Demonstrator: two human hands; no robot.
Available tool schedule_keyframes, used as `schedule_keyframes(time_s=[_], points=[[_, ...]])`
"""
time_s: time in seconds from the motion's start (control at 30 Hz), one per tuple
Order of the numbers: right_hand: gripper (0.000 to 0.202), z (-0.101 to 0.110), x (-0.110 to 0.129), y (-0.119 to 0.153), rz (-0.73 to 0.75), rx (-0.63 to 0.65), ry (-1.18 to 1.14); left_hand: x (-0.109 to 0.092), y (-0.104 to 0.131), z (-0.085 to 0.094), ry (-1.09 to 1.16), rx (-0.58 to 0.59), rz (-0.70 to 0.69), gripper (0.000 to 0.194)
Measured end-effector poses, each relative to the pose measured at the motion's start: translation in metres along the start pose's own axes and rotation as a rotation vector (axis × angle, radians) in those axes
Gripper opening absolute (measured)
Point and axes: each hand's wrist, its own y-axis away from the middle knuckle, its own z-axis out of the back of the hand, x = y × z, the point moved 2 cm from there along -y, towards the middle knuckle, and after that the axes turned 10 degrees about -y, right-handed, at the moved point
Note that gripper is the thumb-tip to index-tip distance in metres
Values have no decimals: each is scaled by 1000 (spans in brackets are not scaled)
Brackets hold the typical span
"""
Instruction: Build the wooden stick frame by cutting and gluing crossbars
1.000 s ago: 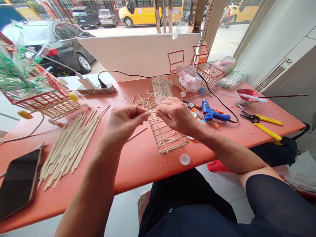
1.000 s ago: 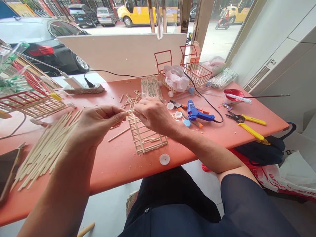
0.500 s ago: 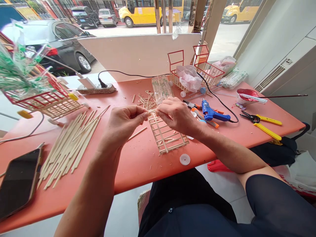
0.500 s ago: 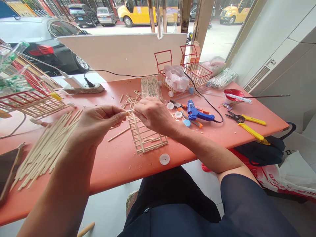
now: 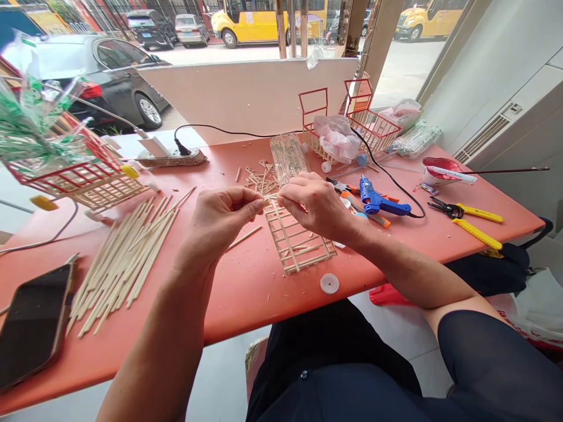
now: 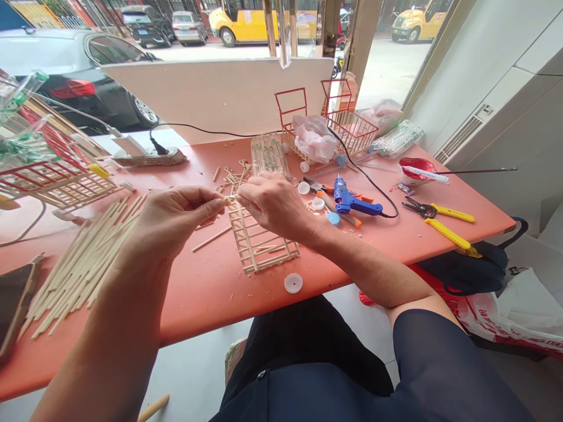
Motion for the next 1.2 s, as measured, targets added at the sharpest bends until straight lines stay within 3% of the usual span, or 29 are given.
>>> schedule_keyframes(time_s=[1.2], points=[[31,-1,0,1,40,-20,28,4,0,0,-9,9,27,16]])
